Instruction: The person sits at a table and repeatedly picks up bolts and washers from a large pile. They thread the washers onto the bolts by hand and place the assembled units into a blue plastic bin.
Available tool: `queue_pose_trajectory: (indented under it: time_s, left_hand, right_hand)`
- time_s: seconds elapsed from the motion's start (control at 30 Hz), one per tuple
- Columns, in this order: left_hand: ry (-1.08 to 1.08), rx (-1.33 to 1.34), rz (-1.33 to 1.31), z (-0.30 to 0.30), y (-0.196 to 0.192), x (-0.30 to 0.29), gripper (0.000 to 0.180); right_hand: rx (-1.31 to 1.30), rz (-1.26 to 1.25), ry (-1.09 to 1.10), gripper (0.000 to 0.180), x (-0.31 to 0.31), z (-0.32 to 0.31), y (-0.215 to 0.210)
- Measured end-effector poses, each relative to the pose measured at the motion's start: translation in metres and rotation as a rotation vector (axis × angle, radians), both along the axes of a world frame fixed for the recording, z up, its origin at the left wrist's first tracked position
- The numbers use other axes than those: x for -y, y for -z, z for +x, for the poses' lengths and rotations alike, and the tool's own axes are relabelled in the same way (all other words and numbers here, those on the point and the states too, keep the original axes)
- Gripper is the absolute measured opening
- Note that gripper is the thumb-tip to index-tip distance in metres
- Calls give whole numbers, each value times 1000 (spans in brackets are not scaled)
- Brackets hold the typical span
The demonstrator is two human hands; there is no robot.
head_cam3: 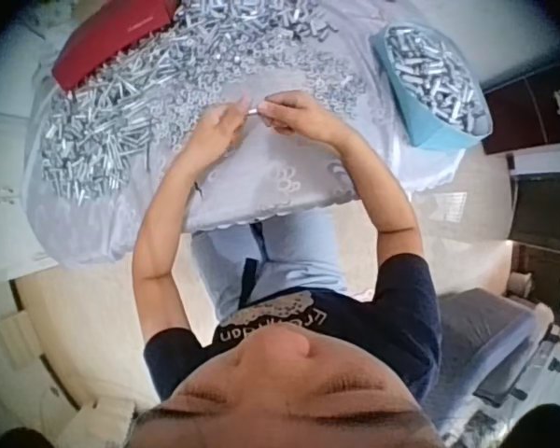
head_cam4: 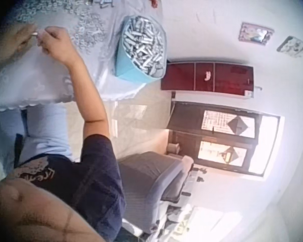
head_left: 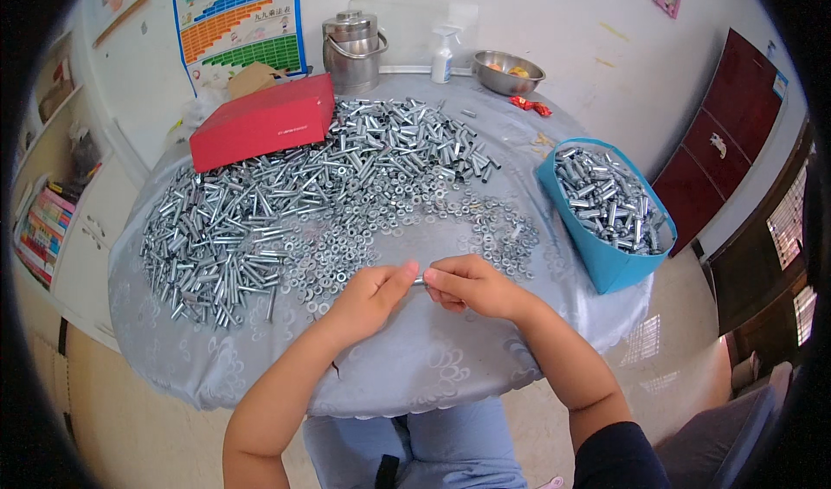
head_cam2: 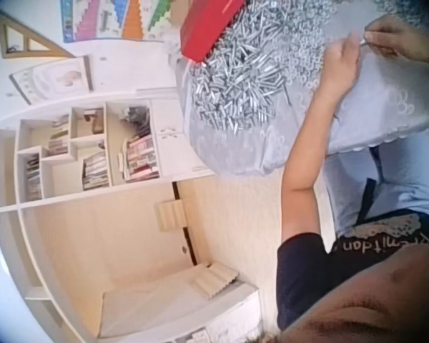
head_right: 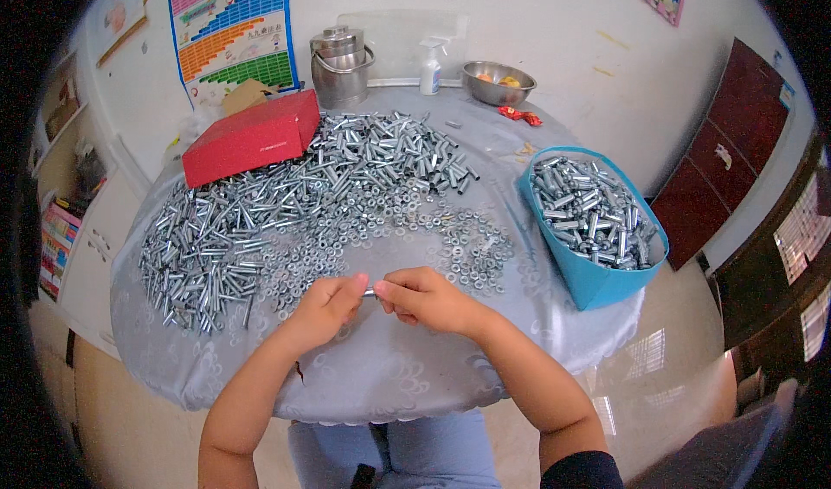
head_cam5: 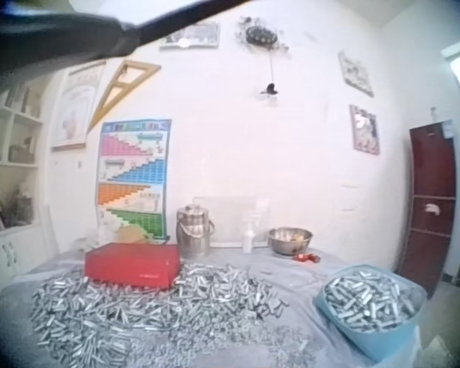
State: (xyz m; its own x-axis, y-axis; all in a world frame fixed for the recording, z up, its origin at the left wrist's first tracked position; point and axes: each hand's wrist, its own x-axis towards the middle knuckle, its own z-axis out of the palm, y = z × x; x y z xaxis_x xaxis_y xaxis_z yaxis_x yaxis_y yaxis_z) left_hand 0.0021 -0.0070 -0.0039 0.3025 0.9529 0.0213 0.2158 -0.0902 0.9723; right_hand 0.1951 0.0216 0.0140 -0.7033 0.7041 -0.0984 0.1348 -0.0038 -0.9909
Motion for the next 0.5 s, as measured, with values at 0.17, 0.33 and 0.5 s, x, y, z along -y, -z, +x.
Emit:
queue_pose_trajectory:
  time_s: [0.17, 0.33, 0.5]
  left_hand:
    - [-101, -109, 288, 4, 1, 3, 40]
    - [-75, 25, 162, 2, 2, 4, 47]
    - [-73, 197, 17, -5, -8, -1, 56]
  right_hand:
    - [-116, -170, -37, 34, 2, -4, 2]
    - [-179, -110, 12, 33, 1, -2, 0]
    - [-565, -248, 275, 29, -17, 26, -12]
